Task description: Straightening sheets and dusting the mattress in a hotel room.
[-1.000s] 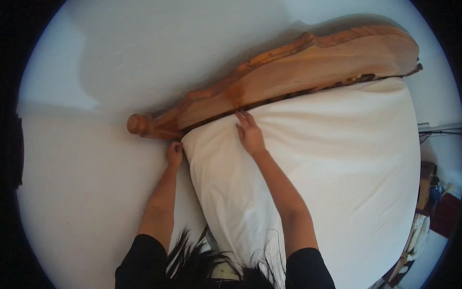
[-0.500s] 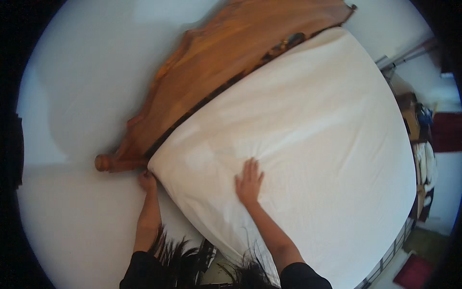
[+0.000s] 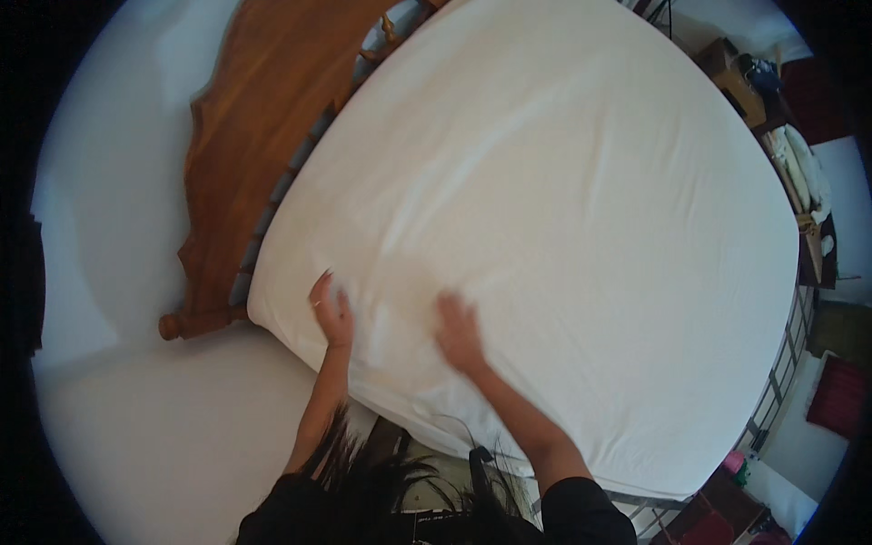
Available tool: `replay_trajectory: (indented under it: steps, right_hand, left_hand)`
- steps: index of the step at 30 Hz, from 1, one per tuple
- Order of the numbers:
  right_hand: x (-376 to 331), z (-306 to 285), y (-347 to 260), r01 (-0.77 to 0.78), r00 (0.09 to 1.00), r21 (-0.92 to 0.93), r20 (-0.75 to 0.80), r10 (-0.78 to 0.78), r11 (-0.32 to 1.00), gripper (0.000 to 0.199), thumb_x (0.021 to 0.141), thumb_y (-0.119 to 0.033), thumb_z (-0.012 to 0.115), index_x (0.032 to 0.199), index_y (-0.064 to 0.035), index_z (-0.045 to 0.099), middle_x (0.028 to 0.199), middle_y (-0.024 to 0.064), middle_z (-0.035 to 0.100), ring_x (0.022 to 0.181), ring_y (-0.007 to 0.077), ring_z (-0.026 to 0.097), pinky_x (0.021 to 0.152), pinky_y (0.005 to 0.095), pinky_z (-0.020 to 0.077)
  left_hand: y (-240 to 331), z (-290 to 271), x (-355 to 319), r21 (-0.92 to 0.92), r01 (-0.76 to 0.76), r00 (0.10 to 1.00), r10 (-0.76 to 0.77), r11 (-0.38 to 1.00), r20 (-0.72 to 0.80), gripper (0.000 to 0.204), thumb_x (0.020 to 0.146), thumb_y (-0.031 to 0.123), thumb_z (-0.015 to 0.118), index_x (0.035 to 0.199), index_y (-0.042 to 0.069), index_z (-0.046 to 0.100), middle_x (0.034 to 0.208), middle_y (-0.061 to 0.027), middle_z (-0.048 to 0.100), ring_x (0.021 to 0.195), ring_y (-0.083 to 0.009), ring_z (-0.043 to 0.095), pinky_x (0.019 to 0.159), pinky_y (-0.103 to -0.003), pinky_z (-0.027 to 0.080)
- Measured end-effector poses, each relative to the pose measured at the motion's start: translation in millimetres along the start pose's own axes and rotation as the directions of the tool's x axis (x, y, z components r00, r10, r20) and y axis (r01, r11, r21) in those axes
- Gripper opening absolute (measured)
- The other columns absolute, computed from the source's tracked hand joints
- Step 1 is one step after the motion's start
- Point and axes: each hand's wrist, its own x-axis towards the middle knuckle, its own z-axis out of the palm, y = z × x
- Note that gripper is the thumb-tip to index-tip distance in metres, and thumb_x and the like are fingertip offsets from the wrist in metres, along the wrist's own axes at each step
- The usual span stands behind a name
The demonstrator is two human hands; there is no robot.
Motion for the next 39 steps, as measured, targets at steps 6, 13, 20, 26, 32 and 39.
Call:
replay_trajectory:
  steps: [6,13,20,26,32,39]
  right_hand:
    - [-33.6,-25.5,64.7,-0.159,0.987,-0.374,-0.079,0.139,0.914,0.066,0.084,-0.034,0.049,0.139,-0.009,0.023,0.146,0.0114,0.017,0.136,0.0273,0.014,0.104,0.0562,0.015]
    - [-234.2,32.0,7.5,0.393,0.839,0.104,0.365,-0.403,0.914,0.059,0.087,-0.038,0.045,0.138,-0.0137,0.028,0.146,0.0043,0.02,0.135,0.0194,0.017,0.105,0.0526,0.0149]
    - [-284.5,-10.0,87.1,-0.158,0.987,-0.081,-0.027,0.156,0.984,0.059,0.088,-0.036,0.044,0.139,-0.0134,0.026,0.145,0.0052,0.024,0.135,0.0227,0.018,0.106,0.0516,0.0132]
    - [-402.7,42.6,66.0,0.099,0.994,0.115,0.041,-0.104,0.988,0.045,0.089,-0.034,0.041,0.129,-0.0137,0.042,0.139,0.0083,0.034,0.13,0.0233,0.027,0.105,0.0485,0.0201]
    - [-571.8,92.4,107.7,-0.695,0.635,0.45,0.017,0.772,0.561,0.025,0.083,-0.028,0.047,0.082,-0.0058,0.06,0.082,0.0163,0.061,0.074,0.0369,0.058,0.066,0.0469,0.0456]
    - [-697.1,102.3,239.9,0.471,-0.291,0.799,0.542,0.789,-0.374,0.049,0.088,-0.05,0.039,0.111,-0.0092,0.055,0.106,0.0132,0.059,0.095,0.025,0.058,0.074,0.0446,0.0448]
  left_hand:
    - [61.0,37.1,-52.6,0.158,-0.149,0.899,0.067,0.976,0.433,0.053,0.083,0.02,0.054,0.132,0.009,0.036,0.14,-0.0123,0.031,0.13,-0.032,0.026,0.105,-0.05,0.017]
    - [76.5,3.1,-156.4,0.56,0.051,0.887,-0.295,0.827,0.356,0.059,0.09,0.034,0.043,0.14,0.011,0.021,0.147,-0.014,0.014,0.135,-0.0332,0.012,0.103,-0.059,0.009]
    - [151.7,63.1,-167.9,0.374,-0.064,0.897,-0.111,0.925,0.427,0.058,0.093,0.031,0.04,0.141,0.011,0.016,0.148,-0.0128,0.011,0.136,-0.0326,0.009,0.101,-0.062,0.004]
    - [281.7,132.1,-225.3,0.029,-0.343,0.685,0.229,0.939,0.692,0.056,0.092,0.031,0.039,0.141,0.013,0.018,0.148,-0.0103,0.013,0.136,-0.0327,0.009,0.101,-0.062,0.003]
    - [344.3,138.5,-305.3,-0.026,-0.578,0.515,0.389,0.816,0.763,0.059,0.091,0.033,0.04,0.142,0.013,0.017,0.148,-0.0112,0.008,0.136,-0.0342,0.006,0.101,-0.062,0.002]
    - [352.0,124.4,-338.3,-0.065,-0.551,0.436,0.354,0.832,0.828,0.059,0.093,0.034,0.039,0.141,0.01,0.016,0.147,-0.0168,0.007,0.134,-0.0394,0.006,0.102,-0.06,0.009]
